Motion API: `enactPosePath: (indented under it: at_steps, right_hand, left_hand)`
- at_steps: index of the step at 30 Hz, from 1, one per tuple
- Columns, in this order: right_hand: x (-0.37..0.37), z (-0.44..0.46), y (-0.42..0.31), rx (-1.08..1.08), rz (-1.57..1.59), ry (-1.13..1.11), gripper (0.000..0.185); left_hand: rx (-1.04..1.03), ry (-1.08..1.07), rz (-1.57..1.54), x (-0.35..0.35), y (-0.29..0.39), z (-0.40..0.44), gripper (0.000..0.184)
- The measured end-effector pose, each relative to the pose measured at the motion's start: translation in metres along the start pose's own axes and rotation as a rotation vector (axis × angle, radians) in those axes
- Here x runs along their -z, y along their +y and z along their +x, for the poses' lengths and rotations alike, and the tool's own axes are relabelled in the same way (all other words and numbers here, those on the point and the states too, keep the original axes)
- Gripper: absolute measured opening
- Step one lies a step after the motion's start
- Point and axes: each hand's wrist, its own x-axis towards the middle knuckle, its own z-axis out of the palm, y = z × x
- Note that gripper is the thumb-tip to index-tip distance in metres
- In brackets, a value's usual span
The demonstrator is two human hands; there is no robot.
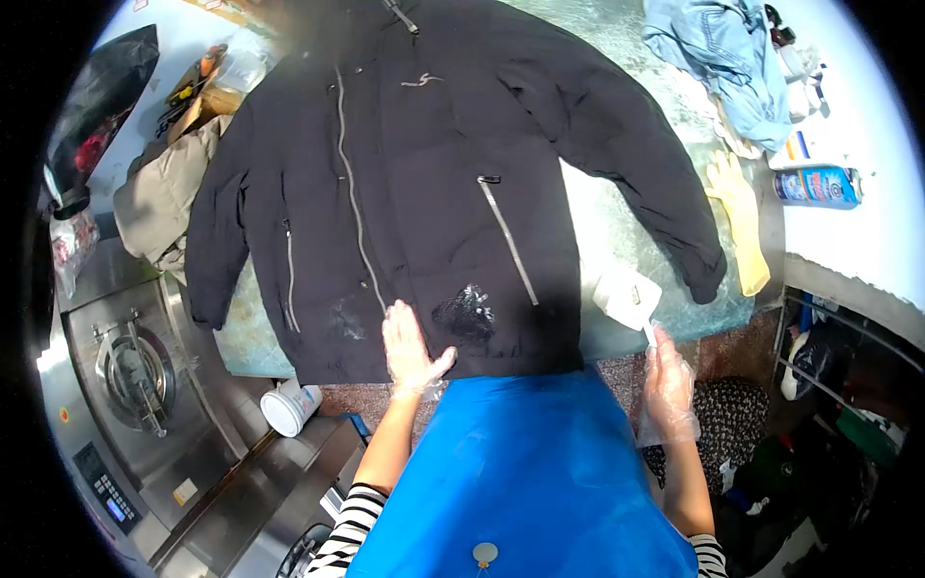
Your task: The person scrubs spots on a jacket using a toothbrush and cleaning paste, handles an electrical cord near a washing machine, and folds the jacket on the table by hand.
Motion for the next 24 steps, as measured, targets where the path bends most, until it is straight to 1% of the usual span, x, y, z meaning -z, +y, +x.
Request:
enactPosePath:
  at_steps: [1, 4, 8, 9, 12, 16, 17, 20, 22, 24]
  right_hand:
    - [0.001, 0.003, -0.001, 0.008, 0.002, -0.034, 0.033]
    - [0.002, 0.012, -0.008, 0.069, -0.071, -0.043, 0.033]
    - [0.009, 0.018, -0.013, 0.008, -0.064, -0.081, 0.035]
    - [0.005, 0.021, -0.008, 0.074, -0.086, -0.032, 0.034]
    - [0.008, 0.024, -0.004, 0.032, -0.148, -0.065, 0.029]
    - [0.029, 0.019, -0.035, -0.051, -0.161, -0.098, 0.023]
    - [0.031, 0.016, -0.037, 0.008, -0.207, -0.080, 0.020]
    - [0.035, 0.013, -0.070, 0.028, -0.201, -0.105, 0.020]
    - [0.025, 0.018, -0.090, 0.190, -0.200, -0.084, 0.020]
    - [0.015, 0.027, -0.119, 0.225, -0.199, -0.144, 0.020]
  left_hand:
    - [0.003, -0.007, 0.005, 0.000, 0.000, 0.000, 0.112]
    - [0.029, -0.013, -0.030, -0.002, 0.001, 0.000, 0.113]
    - [0.056, -0.034, -0.054, 0.001, 0.002, 0.000, 0.114]
    - [0.054, -0.027, -0.053, 0.002, 0.003, 0.001, 0.114]
    - [0.036, 0.008, -0.079, 0.002, 0.002, 0.000, 0.114]
    - [0.008, 0.037, -0.080, -0.001, -0.002, -0.001, 0.112]
    - [0.006, 0.039, -0.080, 0.000, -0.001, -0.001, 0.112]
    - [-0.006, 0.044, -0.081, 0.001, -0.001, 0.000, 0.110]
    - [-0.015, 0.054, -0.096, 0.000, -0.003, -0.002, 0.109]
    - [-0.033, 0.073, -0.121, -0.002, -0.006, -0.002, 0.108]
